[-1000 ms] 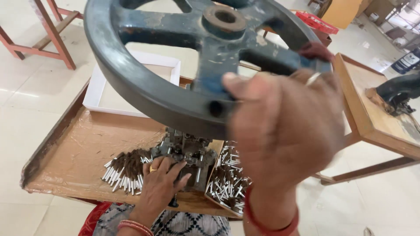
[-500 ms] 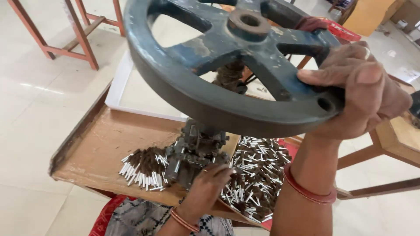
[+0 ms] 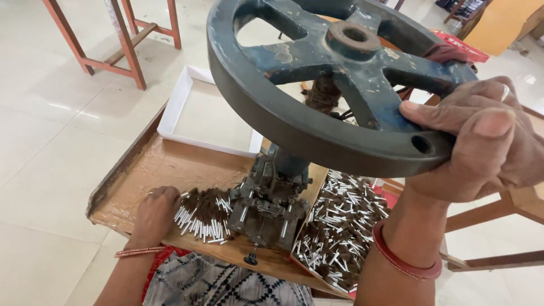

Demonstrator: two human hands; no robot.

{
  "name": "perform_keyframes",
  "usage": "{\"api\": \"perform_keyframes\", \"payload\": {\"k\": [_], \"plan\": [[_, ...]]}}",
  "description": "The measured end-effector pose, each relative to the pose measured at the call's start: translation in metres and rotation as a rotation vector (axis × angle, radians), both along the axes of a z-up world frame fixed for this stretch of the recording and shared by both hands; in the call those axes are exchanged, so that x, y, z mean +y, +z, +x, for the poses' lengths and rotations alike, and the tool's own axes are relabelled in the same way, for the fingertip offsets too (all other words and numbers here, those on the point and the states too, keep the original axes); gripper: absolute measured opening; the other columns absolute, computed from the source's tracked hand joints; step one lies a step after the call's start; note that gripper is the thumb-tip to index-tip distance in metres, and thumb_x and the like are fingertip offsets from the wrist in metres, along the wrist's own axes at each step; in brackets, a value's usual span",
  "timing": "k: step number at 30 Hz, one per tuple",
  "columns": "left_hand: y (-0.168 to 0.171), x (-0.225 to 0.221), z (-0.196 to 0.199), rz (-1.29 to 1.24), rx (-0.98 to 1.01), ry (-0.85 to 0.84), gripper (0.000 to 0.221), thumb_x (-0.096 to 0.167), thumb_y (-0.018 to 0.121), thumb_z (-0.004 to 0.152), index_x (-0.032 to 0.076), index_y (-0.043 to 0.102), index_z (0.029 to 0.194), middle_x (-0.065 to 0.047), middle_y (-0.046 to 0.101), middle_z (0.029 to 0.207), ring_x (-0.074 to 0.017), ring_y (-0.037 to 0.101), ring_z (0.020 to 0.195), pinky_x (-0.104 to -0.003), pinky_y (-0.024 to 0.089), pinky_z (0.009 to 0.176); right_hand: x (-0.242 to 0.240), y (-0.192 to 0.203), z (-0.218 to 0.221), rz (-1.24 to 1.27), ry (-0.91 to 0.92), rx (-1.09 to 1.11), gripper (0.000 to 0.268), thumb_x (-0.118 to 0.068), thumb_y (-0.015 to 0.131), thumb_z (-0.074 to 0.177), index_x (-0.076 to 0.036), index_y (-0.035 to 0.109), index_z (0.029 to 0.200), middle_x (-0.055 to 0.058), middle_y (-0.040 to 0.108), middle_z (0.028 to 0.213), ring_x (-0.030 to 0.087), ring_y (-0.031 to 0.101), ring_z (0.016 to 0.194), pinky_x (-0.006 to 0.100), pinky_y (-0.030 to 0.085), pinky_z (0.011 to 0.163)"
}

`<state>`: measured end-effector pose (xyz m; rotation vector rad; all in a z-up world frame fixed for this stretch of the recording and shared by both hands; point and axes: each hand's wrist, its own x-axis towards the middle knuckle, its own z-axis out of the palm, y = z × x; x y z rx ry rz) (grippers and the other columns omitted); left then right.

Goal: Manually operate a hand-crank machine to assemble or press small plastic and rubber components together.

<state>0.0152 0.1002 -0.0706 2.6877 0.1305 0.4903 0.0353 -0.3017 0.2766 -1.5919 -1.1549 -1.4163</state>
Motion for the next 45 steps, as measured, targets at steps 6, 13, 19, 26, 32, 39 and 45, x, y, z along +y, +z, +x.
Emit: {"api": "perform_keyframes", "payload": {"k": [6, 13, 19, 26, 32, 39, 45], "plan": [[0.067, -0.116, -0.039, -0.412, -0.277, -0.222, 0.021, 0.012, 0.075, 0.082, 0.007, 0.073, 0.102, -0.016, 0.077, 0.099, -0.0293, 0.075, 0.087, -0.041, 0.061, 0.074, 0.006, -0.005, -0.002, 0.123, 0.0, 0.035, 0.051, -0.025, 0.051, 0.119, 0.008, 0.078, 0.091, 0.014, 0.062, 0.069, 0.022, 0.057, 0.065, 0.03, 0.043, 0.068], [0.054, -0.188, -0.016, -0.242, -0.221, -0.301, 0.016, 0.016, 0.078, 0.087, 0.001, 0.072, 0.089, -0.016, 0.072, 0.088, -0.0298, 0.072, 0.078, -0.04, 0.061, 0.067, 0.007, -0.004, -0.002, 0.15, 0.02, 0.001, 0.053, -0.029, 0.053, 0.115, 0.006, 0.077, 0.084, 0.012, 0.059, 0.063, 0.02, 0.054, 0.06, 0.033, 0.04, 0.066], [0.074, -0.182, -0.024, -0.25, -0.332, -0.374, 0.048, 0.038, 0.08, 0.08, 0.003, 0.069, 0.11, -0.013, 0.069, 0.11, -0.0317, 0.063, 0.097, -0.046, 0.055, 0.081, 0.009, -0.005, -0.01, 0.178, 0.023, 0.101, 0.057, -0.037, 0.058, 0.117, 0.006, 0.078, 0.085, 0.012, 0.058, 0.064, 0.02, 0.053, 0.062, 0.03, 0.037, 0.064], [0.053, -0.175, -0.029, 0.057, -0.231, -0.326, 0.054, 0.063, 0.068, 0.078, 0.03, 0.071, 0.121, -0.009, 0.056, 0.13, -0.0292, 0.051, 0.116, -0.05, 0.033, 0.098, 0.009, -0.007, -0.008, 0.199, 0.053, 0.106, 0.055, -0.037, 0.059, 0.115, 0.005, 0.078, 0.085, 0.01, 0.056, 0.062, 0.017, 0.05, 0.061, 0.029, 0.036, 0.063], [0.046, -0.17, -0.029, 0.137, -0.25, -0.332, 0.056, 0.063, 0.064, 0.08, 0.031, 0.068, 0.125, -0.009, 0.054, 0.132, -0.0272, 0.049, 0.121, -0.05, 0.031, 0.099, 0.018, 0.004, -0.005, 0.185, 0.056, 0.05, 0.052, -0.032, 0.057, 0.113, 0.004, 0.076, 0.081, 0.009, 0.058, 0.064, 0.017, 0.05, 0.057, 0.031, 0.039, 0.065], [0.041, -0.166, -0.03, 0.125, -0.296, -0.373, 0.056, 0.063, 0.062, 0.082, 0.033, 0.065, 0.128, -0.015, 0.051, 0.135, -0.0307, 0.045, 0.124, -0.051, 0.03, 0.099, 0.003, 0.001, 0.009, -0.019, 0.027, -0.19, 0.048, -0.022, 0.053, 0.11, 0.014, 0.068, 0.083, 0.016, 0.066, 0.067, 0.02, 0.052, 0.058, 0.034, 0.043, 0.06], [0.061, -0.17, -0.041, -0.023, -0.26, -0.36, 0.05, 0.052, 0.07, 0.083, 0.024, 0.071, 0.125, -0.004, 0.061, 0.122, -0.0244, 0.05, 0.117, -0.051, 0.031, 0.097, 0.02, -0.002, -0.027, 0.164, 0.038, 0.141, 0.051, -0.022, 0.054, 0.119, 0.009, 0.075, 0.085, 0.015, 0.067, 0.071, 0.018, 0.051, 0.06, 0.029, 0.034, 0.061]]}}
